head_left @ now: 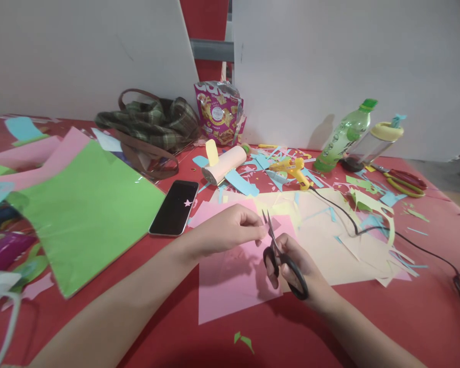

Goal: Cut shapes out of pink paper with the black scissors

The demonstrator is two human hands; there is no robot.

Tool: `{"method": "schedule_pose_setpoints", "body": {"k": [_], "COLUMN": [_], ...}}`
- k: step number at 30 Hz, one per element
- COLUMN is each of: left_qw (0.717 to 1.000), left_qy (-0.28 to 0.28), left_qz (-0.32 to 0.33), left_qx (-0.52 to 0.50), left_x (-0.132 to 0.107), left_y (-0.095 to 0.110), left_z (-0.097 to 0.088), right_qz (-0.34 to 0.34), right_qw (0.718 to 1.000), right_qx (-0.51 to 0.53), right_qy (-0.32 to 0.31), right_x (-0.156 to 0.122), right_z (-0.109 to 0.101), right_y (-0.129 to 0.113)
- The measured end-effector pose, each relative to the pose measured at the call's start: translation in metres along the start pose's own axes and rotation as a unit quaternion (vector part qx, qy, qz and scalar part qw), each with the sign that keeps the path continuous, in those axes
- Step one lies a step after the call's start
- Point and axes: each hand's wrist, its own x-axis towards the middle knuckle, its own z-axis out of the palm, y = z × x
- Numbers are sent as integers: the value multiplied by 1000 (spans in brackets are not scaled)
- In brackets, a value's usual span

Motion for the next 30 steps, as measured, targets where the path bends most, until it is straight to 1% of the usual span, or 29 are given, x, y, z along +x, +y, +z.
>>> {"method": "schedule_pose_setpoints", "body": {"k": [3, 6, 9, 13, 17, 22, 25, 30], "left_qw": [1000, 1000, 1000, 998, 994, 987, 985, 984], "left_qy": [7, 3, -9, -33, -78, -101, -101, -85], "left_qz": [5, -2, -5, -7, -5, 14, 20, 27], "left_qx": [3, 12, 27, 43, 80, 123, 136, 151], "left_x": [0, 0, 0, 0, -1, 0, 1, 1], "left_y": [1, 1, 0, -1, 1, 0, -2, -1], "left_z": [0, 0, 0, 4, 10, 14, 15, 14], "right_qz": [8, 11, -22, -73, -81, -55, -47, -56], "right_qw": [1000, 998, 996, 989, 983, 987, 988, 988], "right_qx": [0, -10, -13, 2, 7, 7, 6, 6], "right_qy": [28, 59, 91, 132, 165, 149, 145, 142], "right_x": [0, 1, 3, 5, 5, 6, 6, 5], "right_z": [1, 1, -1, -3, -2, 3, 4, 2], "right_y": [-1, 1, 4, 5, 2, -2, -4, -2]}}
